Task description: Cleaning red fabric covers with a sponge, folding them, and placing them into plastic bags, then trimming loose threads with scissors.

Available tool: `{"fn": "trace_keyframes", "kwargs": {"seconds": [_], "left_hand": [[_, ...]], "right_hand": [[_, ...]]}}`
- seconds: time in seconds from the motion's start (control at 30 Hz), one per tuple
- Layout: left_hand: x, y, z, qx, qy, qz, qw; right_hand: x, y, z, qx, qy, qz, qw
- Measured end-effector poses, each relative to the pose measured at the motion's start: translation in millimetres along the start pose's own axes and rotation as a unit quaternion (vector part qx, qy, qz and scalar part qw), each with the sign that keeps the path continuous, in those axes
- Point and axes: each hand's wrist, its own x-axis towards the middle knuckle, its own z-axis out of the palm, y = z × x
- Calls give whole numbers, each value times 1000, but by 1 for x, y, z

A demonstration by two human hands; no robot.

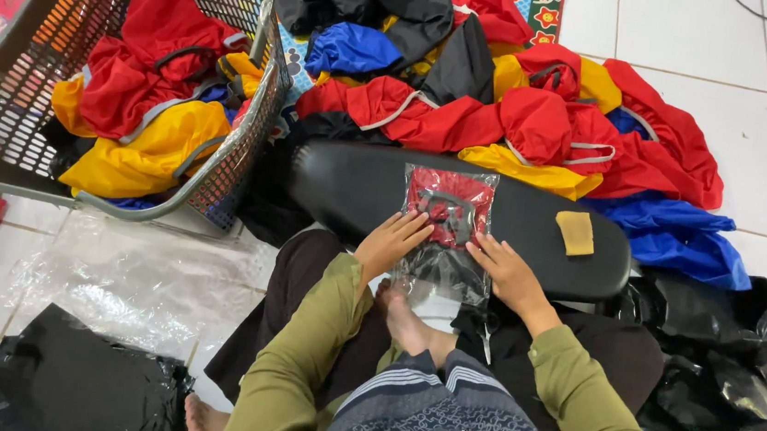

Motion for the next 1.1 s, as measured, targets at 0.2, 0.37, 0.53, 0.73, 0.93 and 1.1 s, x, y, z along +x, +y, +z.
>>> {"fn": "trace_keyframes", "kwargs": {"seconds": [0.2, 0.37, 0.53, 0.73, 0.93, 1.1], "left_hand": [[0, 5, -42, -77, -120, 54, 988], [4, 10, -60, -13, -205, 59, 977], [-8, 2, -31, -73, -133, 52, 987], [-18, -5, -8, -16, 89, -64, 994], [4, 37, -4, -83, 127, -9, 988], [5, 36, -19, -154, 209, -19, 966]], "right_hand": [[-17, 11, -6, -4, -36, 15, 999], [-24, -2, -16, -8, -74, 16, 997], [-34, 1, 3, -4, -15, 31, 999], [-11, -30, -51, 284, 81, 168, 941], [-2, -48, -76, 349, 139, 193, 906], [5, -41, -68, 126, 66, 89, 986]]}}
